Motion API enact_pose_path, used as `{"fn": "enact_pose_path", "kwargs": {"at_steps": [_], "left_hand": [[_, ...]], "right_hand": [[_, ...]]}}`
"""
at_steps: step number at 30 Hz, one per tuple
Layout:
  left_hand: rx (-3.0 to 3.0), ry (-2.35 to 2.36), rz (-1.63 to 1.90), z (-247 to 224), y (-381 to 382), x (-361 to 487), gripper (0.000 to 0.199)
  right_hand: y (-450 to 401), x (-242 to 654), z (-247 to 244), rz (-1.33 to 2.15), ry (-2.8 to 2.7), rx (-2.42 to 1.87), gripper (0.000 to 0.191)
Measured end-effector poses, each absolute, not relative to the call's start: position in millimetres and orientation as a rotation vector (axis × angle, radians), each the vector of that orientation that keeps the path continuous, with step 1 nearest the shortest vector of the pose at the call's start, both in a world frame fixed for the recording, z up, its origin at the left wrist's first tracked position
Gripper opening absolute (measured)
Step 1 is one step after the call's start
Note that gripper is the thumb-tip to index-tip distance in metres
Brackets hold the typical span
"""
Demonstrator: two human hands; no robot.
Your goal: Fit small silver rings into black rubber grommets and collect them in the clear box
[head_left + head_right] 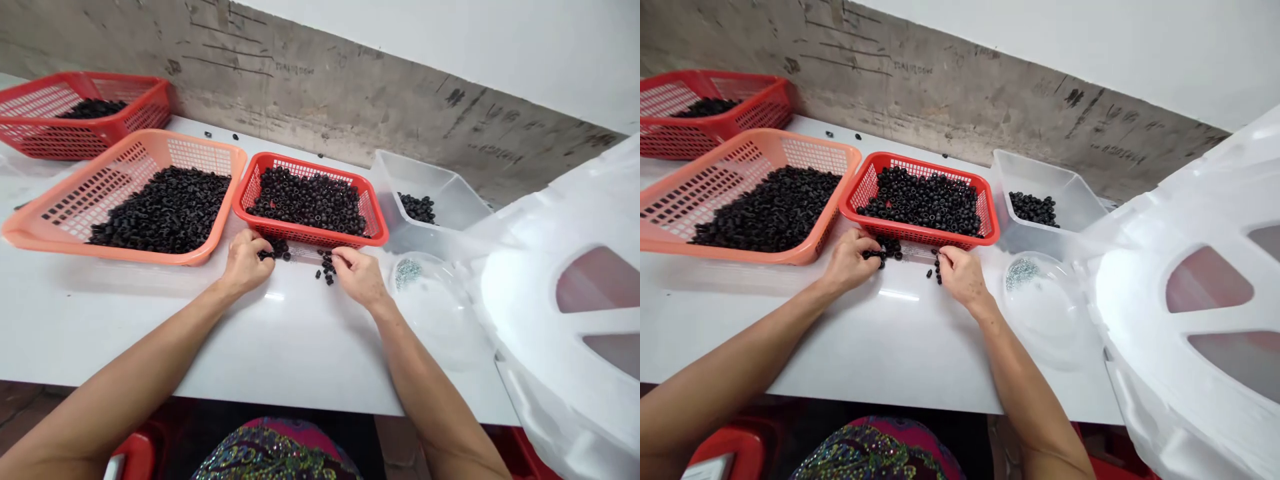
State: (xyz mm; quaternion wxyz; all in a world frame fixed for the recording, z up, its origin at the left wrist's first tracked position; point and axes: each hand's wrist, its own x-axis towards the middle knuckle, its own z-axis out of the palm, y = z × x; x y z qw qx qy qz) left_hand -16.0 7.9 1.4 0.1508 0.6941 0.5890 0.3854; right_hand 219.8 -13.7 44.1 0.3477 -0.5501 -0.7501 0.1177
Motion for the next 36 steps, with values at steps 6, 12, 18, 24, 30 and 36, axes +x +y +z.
{"fn": "enact_pose_path", "kwargs": {"at_steps": [6, 12, 18, 24, 30, 36], "left_hand": [[2.168, 1.853, 0.813, 3.9, 4.0, -14.9, 0.026], [2.23, 1.771, 0.792, -1.5, 4.7, -13.2, 0.024], [2.109, 1.674, 0.985, -3.8, 8.6, -14.8, 0.024], [2.268, 1.627, 0.882, 2.2, 1.3, -11.9, 0.029], [2.486, 1.588, 0.74, 2.7, -3.0, -8.5, 0.027], [2.619, 1.545, 0.746, -2.0, -0.1, -4.4, 0.017]], "right_hand": [[-15.6, 220.4, 12.7, 0.196, -2.082, -1.345, 0.021], [-18.9, 194.0, 12.4, -0.033, -2.435, -1.287, 0.028], [-16.6, 184.9, 7.5, -0.069, -2.577, -1.265, 0.03], [-15.3, 190.2, 1.6, -0.014, -2.534, -1.209, 0.024], [-13.1, 198.7, -1.1, 0.077, -2.288, -1.181, 0.019], [-10.8, 206.7, 0.6, 0.182, -2.113, -1.231, 0.018]]}}
